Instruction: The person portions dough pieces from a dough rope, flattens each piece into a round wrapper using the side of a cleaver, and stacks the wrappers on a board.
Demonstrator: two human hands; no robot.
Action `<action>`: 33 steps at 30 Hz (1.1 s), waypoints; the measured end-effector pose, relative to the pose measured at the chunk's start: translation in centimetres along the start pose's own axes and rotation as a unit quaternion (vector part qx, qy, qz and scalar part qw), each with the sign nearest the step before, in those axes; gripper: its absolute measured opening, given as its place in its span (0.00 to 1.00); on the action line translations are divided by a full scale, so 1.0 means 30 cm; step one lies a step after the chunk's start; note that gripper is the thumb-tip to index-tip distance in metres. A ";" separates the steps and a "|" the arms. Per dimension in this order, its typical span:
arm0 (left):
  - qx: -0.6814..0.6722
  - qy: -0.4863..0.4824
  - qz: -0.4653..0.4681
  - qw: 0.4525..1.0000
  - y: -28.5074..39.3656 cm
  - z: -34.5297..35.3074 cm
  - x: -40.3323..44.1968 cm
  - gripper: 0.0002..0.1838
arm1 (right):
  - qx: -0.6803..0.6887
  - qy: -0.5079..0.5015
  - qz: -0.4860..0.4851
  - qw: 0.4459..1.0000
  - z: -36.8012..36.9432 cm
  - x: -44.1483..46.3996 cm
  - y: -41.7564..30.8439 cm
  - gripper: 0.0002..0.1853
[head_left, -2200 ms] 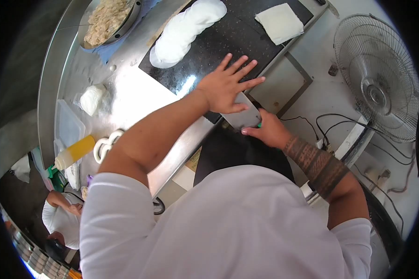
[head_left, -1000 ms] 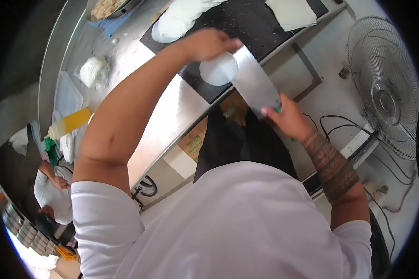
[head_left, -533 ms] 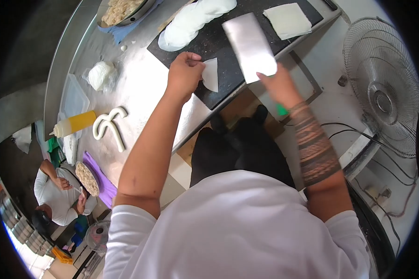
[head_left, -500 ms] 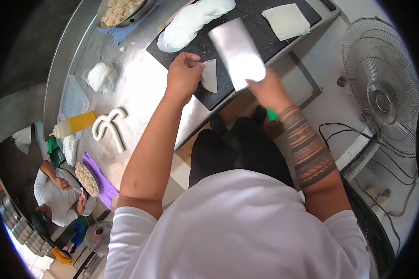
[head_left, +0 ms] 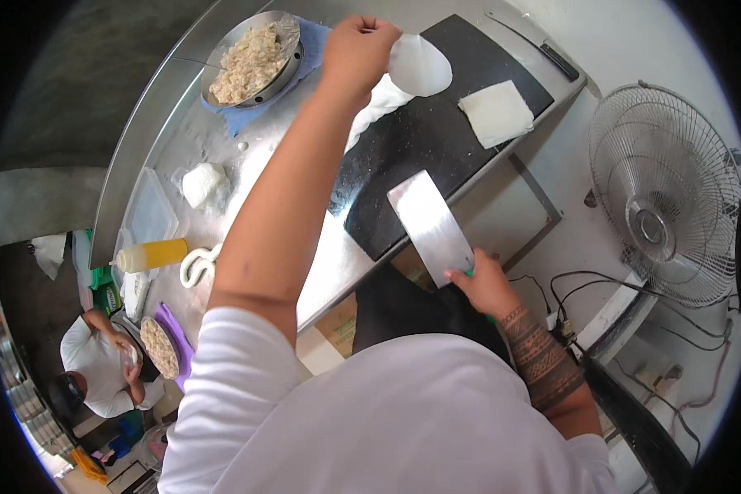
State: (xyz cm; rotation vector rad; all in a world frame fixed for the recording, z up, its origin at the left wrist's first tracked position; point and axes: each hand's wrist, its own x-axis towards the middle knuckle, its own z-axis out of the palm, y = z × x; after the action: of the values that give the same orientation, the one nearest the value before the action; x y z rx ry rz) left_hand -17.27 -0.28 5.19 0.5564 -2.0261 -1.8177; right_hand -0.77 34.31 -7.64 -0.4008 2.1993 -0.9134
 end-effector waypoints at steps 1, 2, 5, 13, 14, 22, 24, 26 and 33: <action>-0.002 0.016 -0.015 1.000 -0.077 0.026 0.072 0.15 | 0.004 -0.006 0.009 1.000 -0.006 -0.012 0.007 0.30; 0.083 0.046 -0.020 0.995 -0.162 0.054 0.136 0.17 | 0.008 -0.012 0.019 1.000 -0.013 -0.022 0.012 0.30; 0.294 0.141 0.033 0.945 -0.471 0.062 0.200 0.25 | 0.023 -0.026 0.035 0.999 -0.027 -0.055 0.018 0.31; 0.204 0.247 0.032 0.947 -0.514 -0.152 -0.434 0.23 | -0.009 -0.043 -0.025 0.999 -0.096 0.014 0.040 0.29; 0.247 0.247 0.023 0.937 -0.535 -0.226 -0.537 0.23 | -0.015 -0.054 -0.039 0.998 -0.100 0.033 0.022 0.28; 0.377 0.567 -0.182 0.709 -0.699 -0.809 -0.914 0.47 | -0.134 -0.145 -0.210 0.957 0.059 0.229 -0.311 0.22; 0.363 0.542 -0.173 0.738 -0.765 -0.911 -0.906 0.31 | -0.135 -0.157 -0.252 0.945 0.127 0.265 -0.408 0.22; 0.354 0.535 -0.133 0.756 -0.765 -0.914 -0.884 0.21 | -0.154 -0.160 -0.285 0.932 0.194 0.299 -0.470 0.22; 0.287 0.409 -0.128 0.857 -0.667 -0.702 -1.143 0.17 | -0.165 -0.191 -0.257 0.933 0.326 0.286 -0.616 0.21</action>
State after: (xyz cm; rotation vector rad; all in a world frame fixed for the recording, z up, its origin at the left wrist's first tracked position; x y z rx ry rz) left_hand 23.92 -2.47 -12.65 1.5204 -1.8506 -0.7599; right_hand 0.46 12.11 -3.61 -1.2514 1.9038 -0.6403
